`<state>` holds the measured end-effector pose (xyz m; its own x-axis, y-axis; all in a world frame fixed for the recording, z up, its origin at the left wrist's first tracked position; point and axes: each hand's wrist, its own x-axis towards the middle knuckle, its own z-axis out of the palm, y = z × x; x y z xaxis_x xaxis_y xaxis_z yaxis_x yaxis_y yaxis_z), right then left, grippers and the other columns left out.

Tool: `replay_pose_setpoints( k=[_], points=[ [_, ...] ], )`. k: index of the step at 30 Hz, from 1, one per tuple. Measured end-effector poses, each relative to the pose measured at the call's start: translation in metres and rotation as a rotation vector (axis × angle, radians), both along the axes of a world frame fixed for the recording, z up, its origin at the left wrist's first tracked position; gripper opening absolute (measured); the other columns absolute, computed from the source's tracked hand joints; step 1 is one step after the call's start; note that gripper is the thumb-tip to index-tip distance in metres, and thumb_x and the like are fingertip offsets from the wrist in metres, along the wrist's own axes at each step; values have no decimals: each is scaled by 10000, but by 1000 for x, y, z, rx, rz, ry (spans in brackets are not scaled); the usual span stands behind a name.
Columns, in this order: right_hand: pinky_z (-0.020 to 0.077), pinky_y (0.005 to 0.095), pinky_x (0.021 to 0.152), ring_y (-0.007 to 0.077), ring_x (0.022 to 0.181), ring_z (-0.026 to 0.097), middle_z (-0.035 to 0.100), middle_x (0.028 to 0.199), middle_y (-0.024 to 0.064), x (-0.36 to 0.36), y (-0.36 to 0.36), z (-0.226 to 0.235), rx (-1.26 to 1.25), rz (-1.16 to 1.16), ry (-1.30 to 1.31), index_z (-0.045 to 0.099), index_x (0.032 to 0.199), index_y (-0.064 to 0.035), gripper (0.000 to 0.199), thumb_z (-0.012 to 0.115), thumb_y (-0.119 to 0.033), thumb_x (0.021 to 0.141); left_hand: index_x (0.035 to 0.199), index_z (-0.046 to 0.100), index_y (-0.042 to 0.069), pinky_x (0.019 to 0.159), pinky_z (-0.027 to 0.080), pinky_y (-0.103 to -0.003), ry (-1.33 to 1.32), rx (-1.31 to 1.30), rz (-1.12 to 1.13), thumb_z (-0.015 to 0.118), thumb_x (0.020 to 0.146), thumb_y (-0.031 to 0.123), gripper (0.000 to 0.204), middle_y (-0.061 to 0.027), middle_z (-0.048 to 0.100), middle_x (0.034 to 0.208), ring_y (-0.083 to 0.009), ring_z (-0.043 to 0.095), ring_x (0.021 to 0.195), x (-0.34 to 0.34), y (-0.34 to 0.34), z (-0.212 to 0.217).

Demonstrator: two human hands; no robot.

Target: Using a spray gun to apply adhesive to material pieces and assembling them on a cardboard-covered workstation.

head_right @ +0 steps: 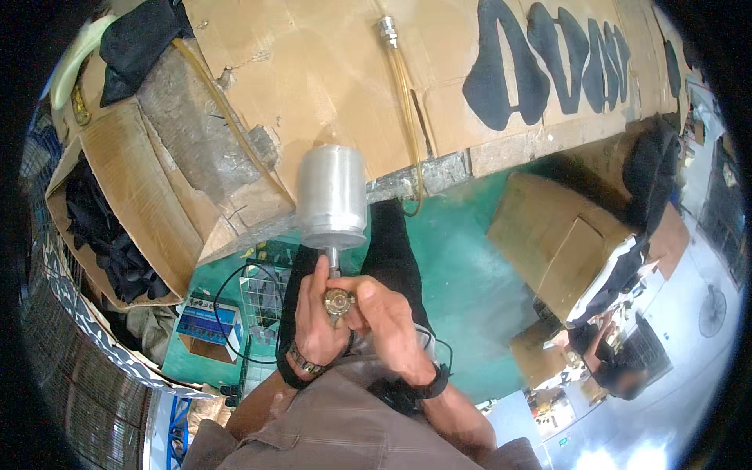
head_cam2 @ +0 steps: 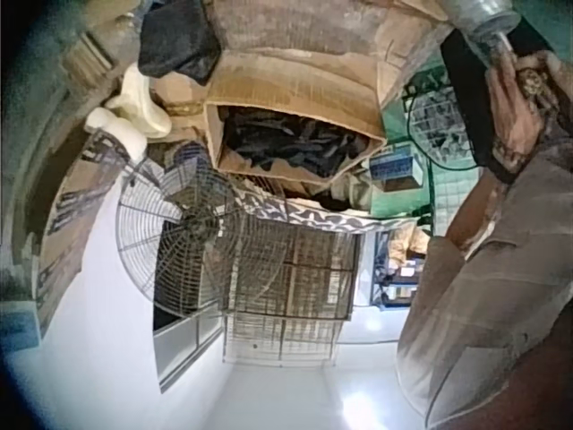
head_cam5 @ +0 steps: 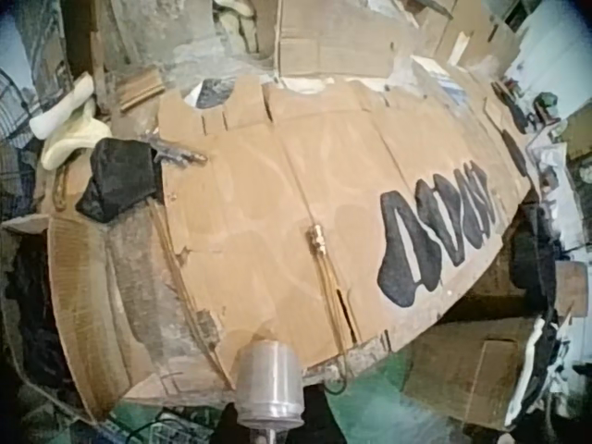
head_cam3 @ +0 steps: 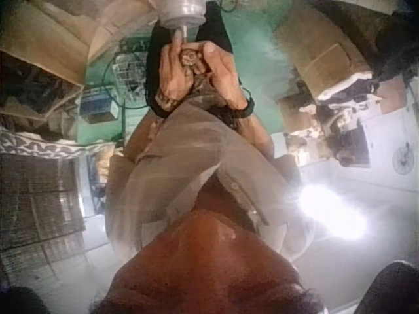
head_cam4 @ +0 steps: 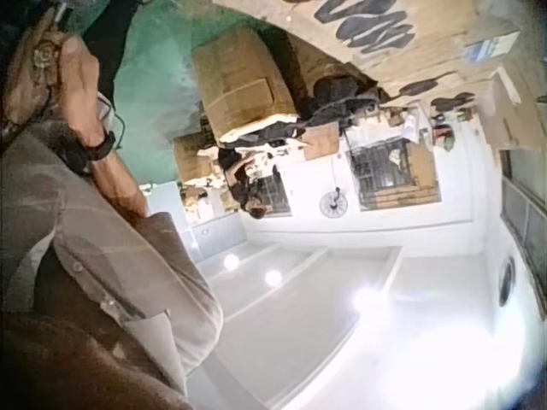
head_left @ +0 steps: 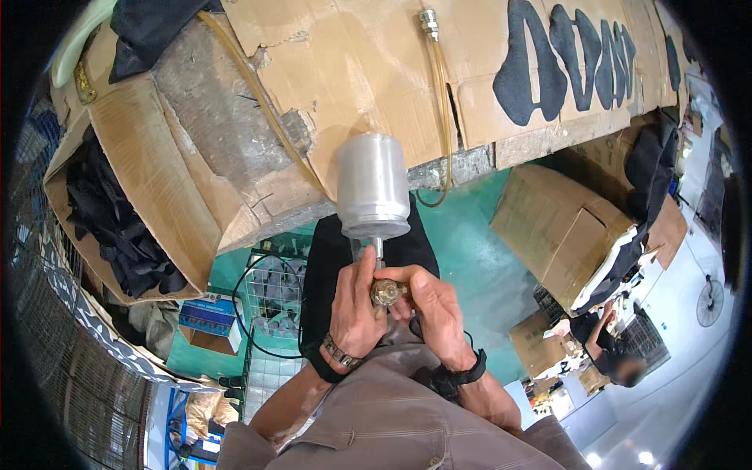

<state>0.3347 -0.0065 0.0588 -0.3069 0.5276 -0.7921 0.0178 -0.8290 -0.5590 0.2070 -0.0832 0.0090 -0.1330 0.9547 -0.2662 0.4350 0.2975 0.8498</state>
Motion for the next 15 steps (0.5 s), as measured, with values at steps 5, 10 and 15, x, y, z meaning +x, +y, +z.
replay_pose_setpoints(
  k=[5,10,15],
  points=[
    [432,256,695,81,772,505,613,908,10,-3,3,11,162,146,-58,636,1331,49,465,447,-334,1146,1574,347,-89,872,541,-502,15,16,-22,734,841,39,838,-256,589,1159,-422,613,1001,-3,-2,-3],
    [496,266,749,71,816,556,656,920,15,-10,-4,6,207,160,-248,657,1172,39,242,539,-160,1103,1555,340,-130,838,534,-496,12,22,-48,759,927,218,831,-265,588,1124,-411,610,961,0,-5,-7],
    [445,275,604,60,694,493,584,730,-1,-23,14,3,216,221,-336,636,951,24,286,559,-205,1104,1520,360,-161,806,538,-479,71,67,-17,772,913,197,816,-265,589,1116,-416,618,933,2,-4,-10]
  ],
)
